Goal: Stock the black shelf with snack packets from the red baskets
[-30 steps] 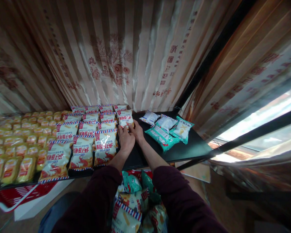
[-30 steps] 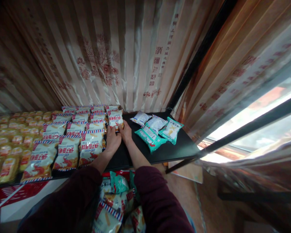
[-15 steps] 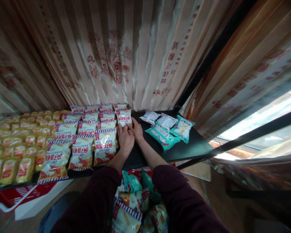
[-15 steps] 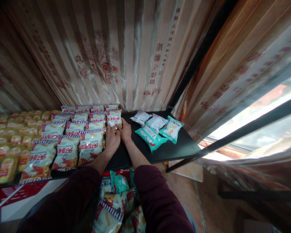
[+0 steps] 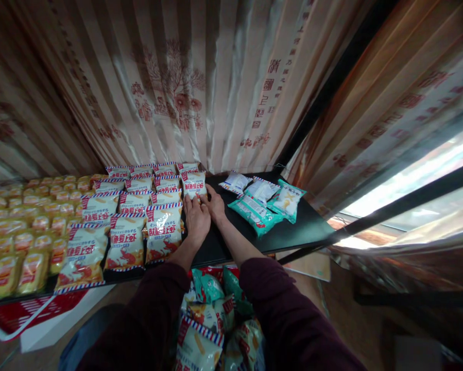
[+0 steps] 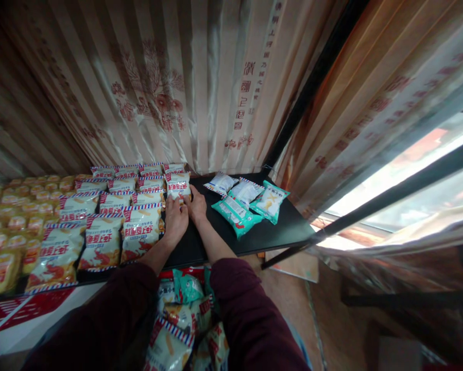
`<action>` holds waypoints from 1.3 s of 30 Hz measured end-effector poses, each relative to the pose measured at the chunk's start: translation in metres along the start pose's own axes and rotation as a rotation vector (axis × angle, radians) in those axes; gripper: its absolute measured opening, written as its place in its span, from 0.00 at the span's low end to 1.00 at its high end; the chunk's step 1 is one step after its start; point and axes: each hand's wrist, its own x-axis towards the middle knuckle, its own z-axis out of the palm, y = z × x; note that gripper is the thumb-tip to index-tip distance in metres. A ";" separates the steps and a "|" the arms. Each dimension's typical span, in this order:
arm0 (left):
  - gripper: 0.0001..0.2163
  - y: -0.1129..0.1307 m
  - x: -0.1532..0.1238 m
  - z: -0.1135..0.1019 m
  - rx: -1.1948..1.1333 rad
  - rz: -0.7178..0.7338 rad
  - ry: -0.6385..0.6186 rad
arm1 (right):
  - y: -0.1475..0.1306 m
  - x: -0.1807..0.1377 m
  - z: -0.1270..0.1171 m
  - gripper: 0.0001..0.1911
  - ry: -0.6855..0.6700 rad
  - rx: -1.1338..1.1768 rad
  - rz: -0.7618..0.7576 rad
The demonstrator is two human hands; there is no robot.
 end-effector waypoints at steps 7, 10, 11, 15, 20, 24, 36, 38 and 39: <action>0.23 -0.001 -0.001 0.004 -0.015 0.013 0.007 | -0.002 0.000 -0.003 0.26 0.010 -0.014 -0.022; 0.23 0.000 -0.002 0.005 -0.025 0.015 0.005 | -0.001 0.001 -0.002 0.25 0.010 0.017 -0.034; 0.23 0.000 -0.001 0.006 -0.030 0.013 0.005 | -0.001 0.002 -0.002 0.25 0.009 0.027 -0.033; 0.23 -0.001 0.000 0.006 -0.041 0.004 0.006 | 0.000 0.002 -0.001 0.24 -0.001 0.026 -0.048; 0.23 -0.002 0.002 0.004 -0.029 0.008 -0.008 | 0.000 0.001 -0.003 0.24 -0.013 0.020 -0.059; 0.22 -0.002 0.000 0.004 -0.026 0.018 0.022 | 0.000 -0.002 -0.005 0.25 0.008 0.008 -0.058; 0.22 0.005 -0.043 -0.007 -0.201 -0.025 -0.086 | 0.001 -0.048 -0.021 0.19 0.141 0.176 0.098; 0.22 0.008 -0.048 -0.011 -0.269 -0.059 -0.135 | 0.001 -0.058 -0.027 0.18 0.158 0.250 0.152; 0.23 0.009 -0.050 -0.013 -0.305 -0.079 -0.162 | 0.001 -0.064 -0.030 0.18 0.165 0.289 0.180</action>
